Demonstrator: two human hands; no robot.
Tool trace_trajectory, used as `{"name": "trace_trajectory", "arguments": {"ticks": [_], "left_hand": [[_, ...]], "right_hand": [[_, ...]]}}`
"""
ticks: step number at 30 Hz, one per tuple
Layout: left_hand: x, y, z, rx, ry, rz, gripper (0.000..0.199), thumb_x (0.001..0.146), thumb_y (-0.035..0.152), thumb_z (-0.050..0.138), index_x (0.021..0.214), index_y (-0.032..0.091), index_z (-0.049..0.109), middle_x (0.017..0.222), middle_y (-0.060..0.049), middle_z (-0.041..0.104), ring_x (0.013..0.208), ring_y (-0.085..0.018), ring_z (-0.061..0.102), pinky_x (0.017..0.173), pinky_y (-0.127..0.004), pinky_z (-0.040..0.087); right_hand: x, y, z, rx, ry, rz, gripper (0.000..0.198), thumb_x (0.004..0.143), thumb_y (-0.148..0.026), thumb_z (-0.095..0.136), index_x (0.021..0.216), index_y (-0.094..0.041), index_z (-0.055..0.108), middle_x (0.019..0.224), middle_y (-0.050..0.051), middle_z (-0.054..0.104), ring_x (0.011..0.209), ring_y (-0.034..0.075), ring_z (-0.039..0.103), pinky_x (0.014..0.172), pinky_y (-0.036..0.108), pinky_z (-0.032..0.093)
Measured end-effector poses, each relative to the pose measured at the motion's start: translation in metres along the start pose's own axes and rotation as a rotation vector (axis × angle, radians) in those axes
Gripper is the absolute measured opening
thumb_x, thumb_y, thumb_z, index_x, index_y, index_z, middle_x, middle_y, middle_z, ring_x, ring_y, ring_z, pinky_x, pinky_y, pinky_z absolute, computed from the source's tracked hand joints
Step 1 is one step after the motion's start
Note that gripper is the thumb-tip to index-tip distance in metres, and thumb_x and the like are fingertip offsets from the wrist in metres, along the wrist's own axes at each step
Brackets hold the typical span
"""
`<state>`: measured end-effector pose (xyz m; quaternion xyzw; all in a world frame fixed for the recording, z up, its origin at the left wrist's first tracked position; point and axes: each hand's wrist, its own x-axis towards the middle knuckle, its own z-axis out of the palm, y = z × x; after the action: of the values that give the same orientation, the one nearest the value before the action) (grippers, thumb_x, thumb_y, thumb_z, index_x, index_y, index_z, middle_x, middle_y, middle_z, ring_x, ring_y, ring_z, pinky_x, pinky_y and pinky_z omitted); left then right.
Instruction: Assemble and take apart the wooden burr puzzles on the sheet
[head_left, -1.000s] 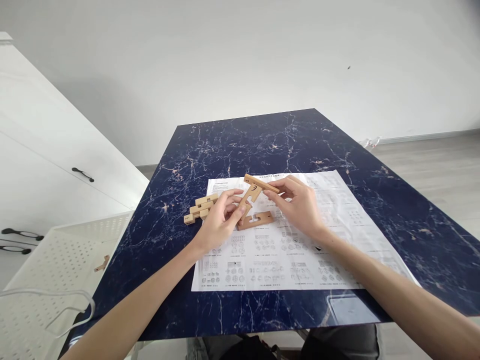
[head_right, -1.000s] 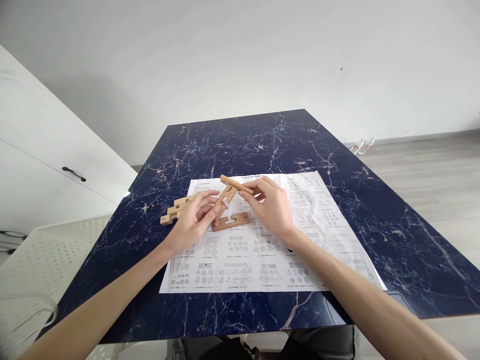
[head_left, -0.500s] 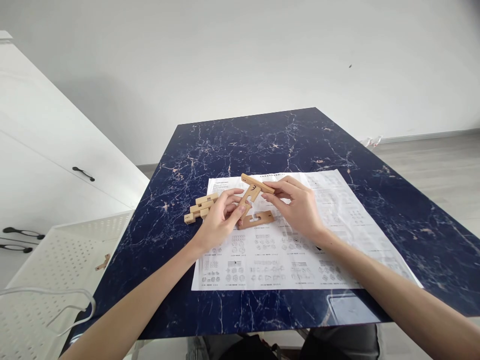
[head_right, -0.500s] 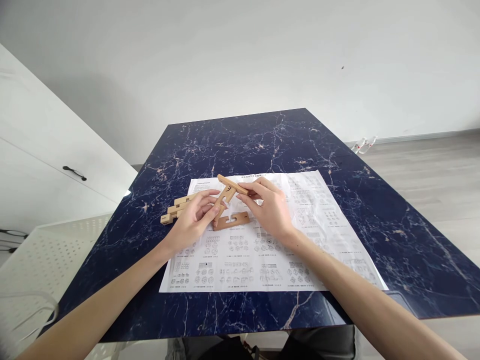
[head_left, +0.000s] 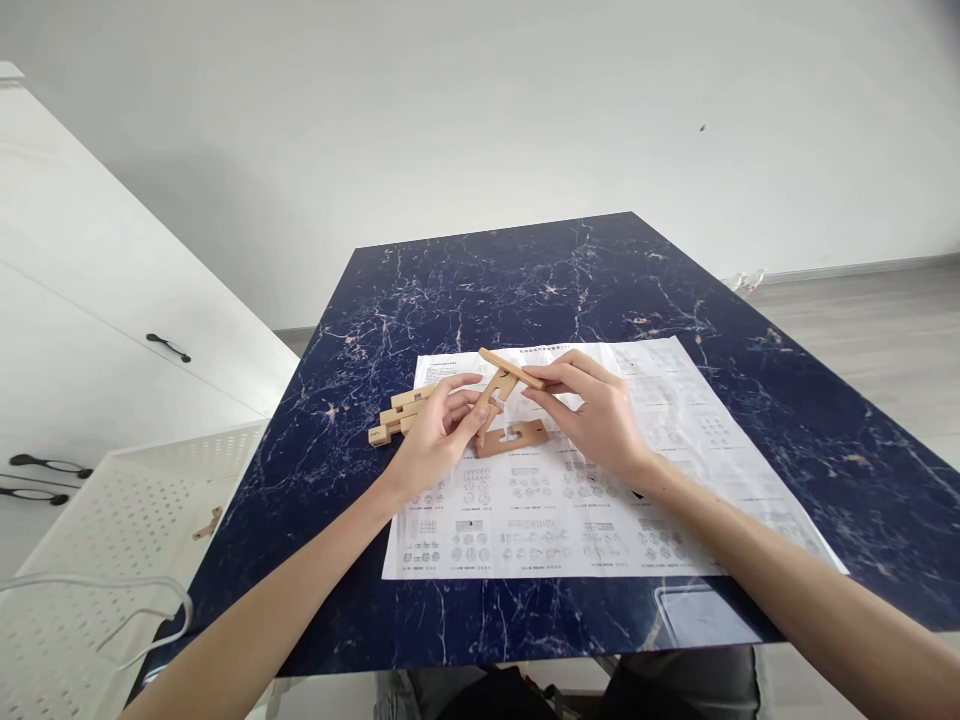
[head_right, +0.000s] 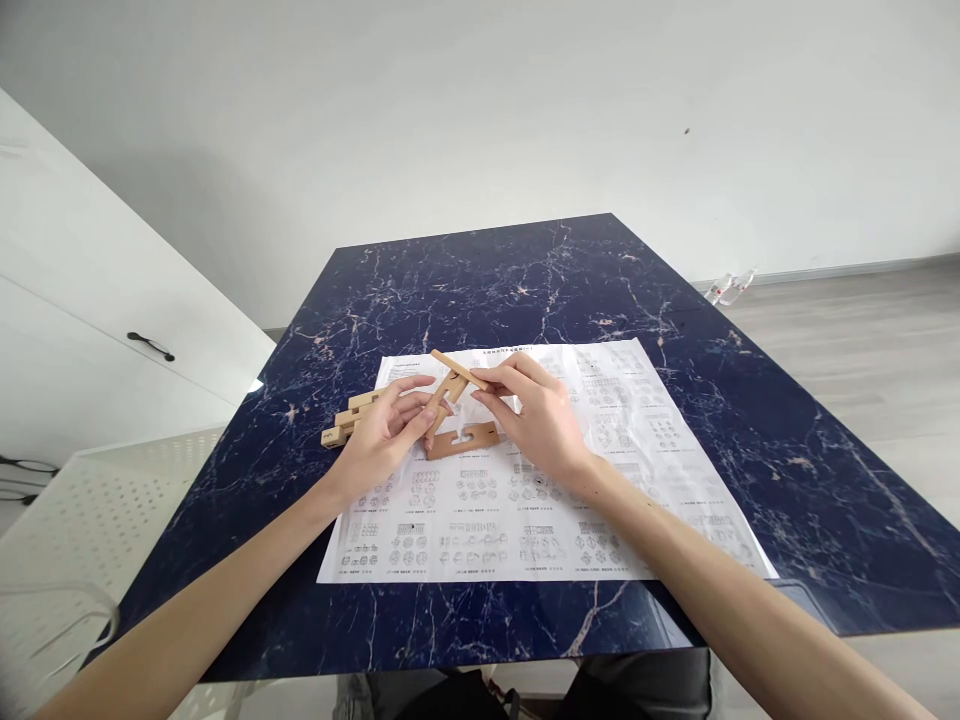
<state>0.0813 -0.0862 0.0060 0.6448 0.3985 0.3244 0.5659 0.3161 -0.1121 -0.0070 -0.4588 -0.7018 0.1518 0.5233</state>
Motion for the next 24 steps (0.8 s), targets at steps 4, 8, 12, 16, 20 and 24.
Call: {"name": "trace_trajectory", "arguments": {"ticks": [4, 8, 12, 16, 20, 24], "left_hand": [[0.0, 0.001, 0.0, -0.023, -0.016, -0.002, 0.05, 0.102, 0.043, 0.069, 0.143, 0.02, 0.05, 0.124, -0.014, 0.073, 0.087, -0.019, 0.07, 0.075, -0.034, 0.058], [0.0, 0.0, 0.0, -0.029, -0.03, 0.009, 0.049, 0.103, 0.043, 0.069, 0.142, 0.02, 0.049, 0.121, -0.013, 0.074, 0.077, -0.016, 0.067, 0.073, -0.034, 0.058], [0.0, -0.001, -0.001, -0.008, -0.016, 0.006, 0.048, 0.103, 0.043, 0.069, 0.141, 0.02, 0.05, 0.126, -0.014, 0.073, 0.091, -0.02, 0.071, 0.075, -0.032, 0.059], [0.001, 0.001, -0.001, -0.004, -0.022, -0.004, 0.051, 0.102, 0.044, 0.069, 0.142, 0.02, 0.048, 0.125, -0.015, 0.073, 0.104, -0.025, 0.072, 0.077, -0.033, 0.06], [0.001, 0.004, -0.001, 0.022, -0.013, 0.005, 0.05, 0.102, 0.045, 0.07, 0.141, 0.02, 0.05, 0.124, -0.013, 0.074, 0.105, -0.025, 0.073, 0.081, -0.034, 0.06], [0.002, 0.006, -0.002, 0.016, -0.01, 0.006, 0.047, 0.101, 0.046, 0.069, 0.137, 0.019, 0.055, 0.106, -0.008, 0.076, 0.087, -0.02, 0.071, 0.079, -0.033, 0.058]], "right_hand": [[0.001, 0.001, 0.0, 0.015, -0.007, -0.014, 0.02, 0.105, -0.033, 0.066, 0.12, -0.027, 0.078, 0.101, 0.008, 0.07, 0.088, 0.025, 0.073, 0.081, 0.049, 0.069], [0.0, 0.002, 0.0, 0.019, -0.008, -0.025, 0.019, 0.105, -0.031, 0.066, 0.12, -0.028, 0.078, 0.101, 0.007, 0.07, 0.087, 0.025, 0.073, 0.078, 0.047, 0.068], [0.0, 0.001, 0.0, 0.017, -0.002, -0.035, 0.018, 0.105, -0.028, 0.066, 0.118, -0.027, 0.079, 0.099, 0.007, 0.07, 0.085, 0.024, 0.072, 0.076, 0.045, 0.067], [0.0, -0.002, 0.0, 0.0, -0.017, -0.047, 0.017, 0.105, -0.027, 0.065, 0.116, -0.025, 0.078, 0.095, 0.007, 0.069, 0.083, 0.023, 0.071, 0.074, 0.043, 0.068], [-0.001, -0.004, 0.002, -0.019, 0.027, -0.093, 0.014, 0.104, -0.022, 0.066, 0.115, -0.024, 0.075, 0.095, 0.006, 0.069, 0.083, 0.021, 0.071, 0.073, 0.042, 0.069], [-0.002, -0.008, 0.004, 0.0, 0.135, -0.07, 0.009, 0.101, -0.016, 0.067, 0.104, -0.022, 0.072, 0.095, 0.005, 0.068, 0.085, 0.02, 0.073, 0.078, 0.042, 0.071]]}}
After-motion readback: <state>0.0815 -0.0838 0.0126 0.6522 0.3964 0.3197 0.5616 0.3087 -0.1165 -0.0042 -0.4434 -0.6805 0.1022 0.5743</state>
